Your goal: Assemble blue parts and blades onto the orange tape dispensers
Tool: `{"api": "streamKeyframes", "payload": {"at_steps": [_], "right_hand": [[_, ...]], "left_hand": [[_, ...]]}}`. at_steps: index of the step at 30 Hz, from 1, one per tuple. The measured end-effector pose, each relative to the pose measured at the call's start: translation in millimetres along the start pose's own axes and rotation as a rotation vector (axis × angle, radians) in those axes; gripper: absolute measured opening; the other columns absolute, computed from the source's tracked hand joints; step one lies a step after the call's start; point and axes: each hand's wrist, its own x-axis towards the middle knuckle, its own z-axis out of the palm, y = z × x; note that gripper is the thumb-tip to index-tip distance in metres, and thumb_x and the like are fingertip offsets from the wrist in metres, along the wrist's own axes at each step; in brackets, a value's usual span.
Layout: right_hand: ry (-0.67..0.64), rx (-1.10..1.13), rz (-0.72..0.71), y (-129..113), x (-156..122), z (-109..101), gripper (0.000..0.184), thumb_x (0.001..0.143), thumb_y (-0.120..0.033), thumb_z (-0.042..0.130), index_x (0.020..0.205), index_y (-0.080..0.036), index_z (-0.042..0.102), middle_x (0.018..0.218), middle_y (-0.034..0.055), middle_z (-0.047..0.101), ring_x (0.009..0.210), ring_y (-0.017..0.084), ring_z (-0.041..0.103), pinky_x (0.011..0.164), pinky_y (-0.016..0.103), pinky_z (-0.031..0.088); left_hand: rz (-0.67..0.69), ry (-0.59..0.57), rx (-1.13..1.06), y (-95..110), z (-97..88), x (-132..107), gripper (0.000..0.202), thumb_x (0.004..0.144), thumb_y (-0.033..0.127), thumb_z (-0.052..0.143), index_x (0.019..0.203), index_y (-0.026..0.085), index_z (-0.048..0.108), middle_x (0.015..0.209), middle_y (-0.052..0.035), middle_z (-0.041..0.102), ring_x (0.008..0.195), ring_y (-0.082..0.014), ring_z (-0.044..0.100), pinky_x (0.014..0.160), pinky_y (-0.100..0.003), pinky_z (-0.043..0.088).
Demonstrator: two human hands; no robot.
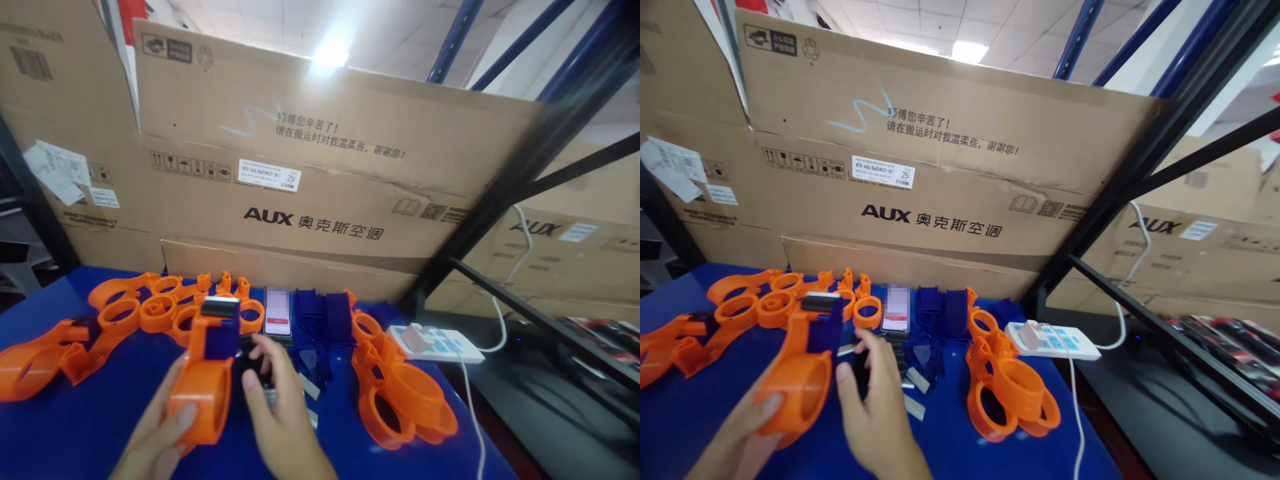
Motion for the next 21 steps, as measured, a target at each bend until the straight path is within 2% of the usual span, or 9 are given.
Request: {"api": "streamKeyframes", "payload": {"at_steps": [2, 4, 6, 8, 10, 11, 15, 17, 21], "right_hand": [[0.023, 0.078, 0.071, 9, 10, -18, 0.038, 0.101, -0.037, 0.053, 0.136, -0.02, 0.056, 0.106, 0.0075, 0.068, 0.093, 0.02, 0.065, 0.084, 0.032, 0.054], [0.033, 0.138, 0.145, 19, 21, -33, 0.034, 0.101, -0.043, 0.053, 0.121, -0.018, 0.064, 0.089, 0.0041, 0.067, 0.077, 0.017, 0.063, 0.071, 0.027, 0.052], [0.063, 0.178, 0.192, 30, 32, -44, 0.034, 0.099, -0.048, 0.055, 0.109, -0.017, 0.066, 0.079, 0.0018, 0.064, 0.068, 0.015, 0.059, 0.062, 0.024, 0.049], [0.088, 0.186, 0.205, 40, 42, -53, 0.034, 0.096, -0.049, 0.06, 0.1, -0.016, 0.066, 0.074, 0.0002, 0.061, 0.063, 0.013, 0.055, 0.057, 0.023, 0.045], [0.064, 0.177, 0.197, 50, 49, -58, 0.033, 0.094, -0.049, 0.062, 0.09, -0.016, 0.064, 0.07, -0.0015, 0.057, 0.061, 0.012, 0.051, 0.055, 0.022, 0.042], [0.031, 0.169, 0.189, 54, 52, -59, 0.033, 0.094, -0.048, 0.061, 0.085, -0.017, 0.063, 0.068, -0.0023, 0.055, 0.06, 0.012, 0.049, 0.055, 0.021, 0.041], [-0.093, 0.103, 0.169, 65, 51, -57, 0.034, 0.096, -0.046, 0.06, 0.076, -0.018, 0.06, 0.063, -0.0045, 0.05, 0.056, 0.01, 0.044, 0.053, 0.02, 0.036], [-0.11, 0.065, 0.177, 68, 45, -53, 0.035, 0.097, -0.046, 0.058, 0.076, -0.019, 0.058, 0.06, -0.005, 0.049, 0.053, 0.01, 0.042, 0.05, 0.02, 0.033], [-0.158, 0.023, 0.161, 68, 35, -50, 0.038, 0.102, -0.044, 0.05, 0.073, -0.02, 0.054, 0.058, -0.005, 0.049, 0.052, 0.01, 0.04, 0.049, 0.02, 0.029]], "left_hand": [[-0.133, -0.062, -0.14, -6, 35.9, -7, 0.088, 0.066, 0.043, 0.086, 0.147, 0.034, 0.052, 0.125, -0.01, 0.075, 0.123, -0.044, 0.064, 0.096, -0.056, 0.057], [-0.192, -0.14, -0.194, -8, 64.1, -7, 0.083, 0.064, 0.035, 0.089, 0.14, 0.033, 0.058, 0.13, -0.0088, 0.073, 0.126, -0.0419, 0.061, 0.1, -0.052, 0.055], [-0.199, -0.211, -0.21, -7, 83.4, 3, 0.073, 0.064, 0.03, 0.09, 0.132, 0.033, 0.064, 0.133, -0.0065, 0.071, 0.128, -0.0387, 0.06, 0.102, -0.047, 0.054], [-0.179, -0.26, -0.223, -7, 95.5, 22, 0.059, 0.069, 0.034, 0.087, 0.125, 0.032, 0.068, 0.132, -0.0057, 0.071, 0.129, -0.0354, 0.06, 0.102, -0.044, 0.052], [-0.156, -0.288, -0.225, -9, 103.6, 47, 0.046, 0.079, 0.047, 0.079, 0.12, 0.028, 0.071, 0.128, -0.0079, 0.072, 0.127, -0.034, 0.061, 0.102, -0.043, 0.052], [-0.143, -0.291, -0.21, -11, 106.7, 60, 0.046, 0.082, 0.053, 0.075, 0.119, 0.026, 0.071, 0.126, -0.0097, 0.073, 0.126, -0.0343, 0.061, 0.101, -0.044, 0.051], [-0.018, -0.162, 0.012, -19, 113.3, 100, 0.046, 0.078, 0.05, 0.08, 0.115, 0.024, 0.074, 0.118, -0.0101, 0.075, 0.125, -0.0346, 0.06, 0.101, -0.041, 0.049], [0.042, -0.12, 0.129, -23, 112.4, 109, 0.041, 0.077, 0.05, 0.081, 0.109, 0.024, 0.077, 0.111, -0.0078, 0.076, 0.12, -0.0326, 0.063, 0.098, -0.037, 0.048], [0.105, -0.224, 0.186, -23, 107.1, 107, 0.032, 0.081, 0.049, 0.077, 0.098, 0.022, 0.079, 0.094, -0.0047, 0.077, 0.094, -0.0255, 0.068, 0.086, -0.031, 0.049]]}}
